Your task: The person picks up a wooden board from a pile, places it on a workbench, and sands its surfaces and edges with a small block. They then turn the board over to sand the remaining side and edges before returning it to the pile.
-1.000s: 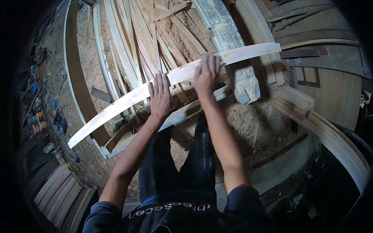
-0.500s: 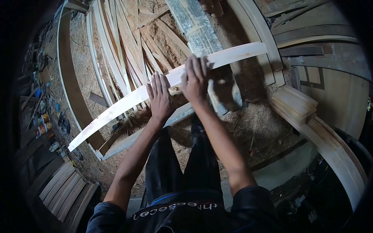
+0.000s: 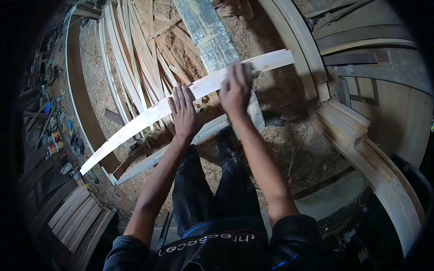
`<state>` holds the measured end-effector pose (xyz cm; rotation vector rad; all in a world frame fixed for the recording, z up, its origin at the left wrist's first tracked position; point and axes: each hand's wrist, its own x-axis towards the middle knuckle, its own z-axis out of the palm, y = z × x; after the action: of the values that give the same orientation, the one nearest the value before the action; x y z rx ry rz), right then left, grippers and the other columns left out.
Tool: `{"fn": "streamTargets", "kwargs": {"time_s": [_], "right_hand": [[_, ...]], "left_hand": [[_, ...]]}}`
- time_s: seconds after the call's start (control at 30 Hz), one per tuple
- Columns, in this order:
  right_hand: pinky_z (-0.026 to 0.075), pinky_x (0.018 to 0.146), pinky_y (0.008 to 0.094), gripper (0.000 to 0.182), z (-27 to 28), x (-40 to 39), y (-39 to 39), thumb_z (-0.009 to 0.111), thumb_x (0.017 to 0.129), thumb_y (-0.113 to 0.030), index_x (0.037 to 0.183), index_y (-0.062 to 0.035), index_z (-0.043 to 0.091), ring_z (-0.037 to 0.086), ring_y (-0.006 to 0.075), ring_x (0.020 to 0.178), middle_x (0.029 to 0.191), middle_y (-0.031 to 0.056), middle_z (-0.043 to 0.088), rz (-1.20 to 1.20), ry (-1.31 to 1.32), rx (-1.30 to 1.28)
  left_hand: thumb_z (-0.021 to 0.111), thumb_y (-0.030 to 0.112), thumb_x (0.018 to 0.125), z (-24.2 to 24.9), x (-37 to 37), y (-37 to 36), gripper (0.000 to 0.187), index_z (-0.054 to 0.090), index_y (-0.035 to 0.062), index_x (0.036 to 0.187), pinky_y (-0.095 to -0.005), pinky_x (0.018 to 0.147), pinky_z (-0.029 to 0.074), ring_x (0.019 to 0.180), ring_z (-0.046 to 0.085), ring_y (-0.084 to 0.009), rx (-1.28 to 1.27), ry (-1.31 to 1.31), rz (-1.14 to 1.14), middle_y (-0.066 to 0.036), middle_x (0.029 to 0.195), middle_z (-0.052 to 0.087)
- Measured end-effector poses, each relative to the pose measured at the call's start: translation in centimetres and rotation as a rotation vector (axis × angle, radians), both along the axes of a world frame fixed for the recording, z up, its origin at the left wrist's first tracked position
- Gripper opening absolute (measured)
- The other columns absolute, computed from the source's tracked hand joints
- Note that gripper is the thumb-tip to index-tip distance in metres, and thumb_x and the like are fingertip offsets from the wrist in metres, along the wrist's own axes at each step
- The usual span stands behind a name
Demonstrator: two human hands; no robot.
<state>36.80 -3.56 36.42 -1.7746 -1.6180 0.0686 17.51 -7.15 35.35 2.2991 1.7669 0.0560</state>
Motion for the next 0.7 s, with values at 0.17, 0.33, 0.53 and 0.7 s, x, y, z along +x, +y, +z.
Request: {"fn": "streamTargets", "kwargs": {"time_s": [0.17, 0.33, 0.53, 0.7], "right_hand": [[0.027, 0.121, 0.0592, 0.046, 0.7, -3.3, -1.9, 0.061, 0.091, -0.015, 0.134, -0.0017, 0.065, 0.047, 0.0435, 0.140, 0.142, 0.0177, 0.061, 0.288, 0.020, -0.100], [0.024, 0.122, 0.0612, 0.044, -1.2, 6.9, 1.2, 0.061, 0.089, -0.008, 0.132, -0.0001, 0.067, 0.050, 0.0440, 0.139, 0.147, 0.0222, 0.057, 0.090, 0.104, 0.054], [0.032, 0.120, 0.0543, 0.044, -1.1, 8.5, 2.7, 0.058, 0.091, -0.008, 0.133, 0.0052, 0.063, 0.048, 0.0467, 0.137, 0.148, 0.0220, 0.055, -0.119, -0.005, 0.056], [0.025, 0.120, 0.0658, 0.045, -0.6, 2.9, -0.8, 0.065, 0.090, -0.012, 0.135, -0.0044, 0.066, 0.044, 0.0444, 0.144, 0.148, 0.0203, 0.056, 0.290, 0.087, -0.026]], "left_hand": [[0.052, 0.031, 0.094, -1.2, 2.4, 0.3, 0.084, 0.017, -0.0060, 0.161, -0.0560, 0.127, 0.001, 0.160, 0.009, -0.0383, 0.074, -0.030, -0.016, -0.026, 0.170, 0.014], [0.062, 0.014, 0.076, 0.2, 2.7, 0.6, 0.100, 0.013, -0.0093, 0.160, -0.0571, 0.127, 0.001, 0.160, 0.008, -0.0399, 0.037, -0.162, 0.014, -0.027, 0.169, 0.013], [0.063, 0.011, 0.074, 0.7, 3.9, 0.6, 0.102, 0.013, -0.0087, 0.160, -0.0608, 0.126, -0.001, 0.160, 0.007, -0.0391, 0.029, -0.184, 0.069, -0.027, 0.169, 0.013], [0.072, 0.030, 0.082, -0.3, 6.3, 1.6, 0.106, 0.012, -0.0071, 0.161, -0.0610, 0.126, -0.001, 0.161, 0.005, -0.0373, 0.027, -0.152, 0.026, -0.023, 0.171, 0.010]]}}
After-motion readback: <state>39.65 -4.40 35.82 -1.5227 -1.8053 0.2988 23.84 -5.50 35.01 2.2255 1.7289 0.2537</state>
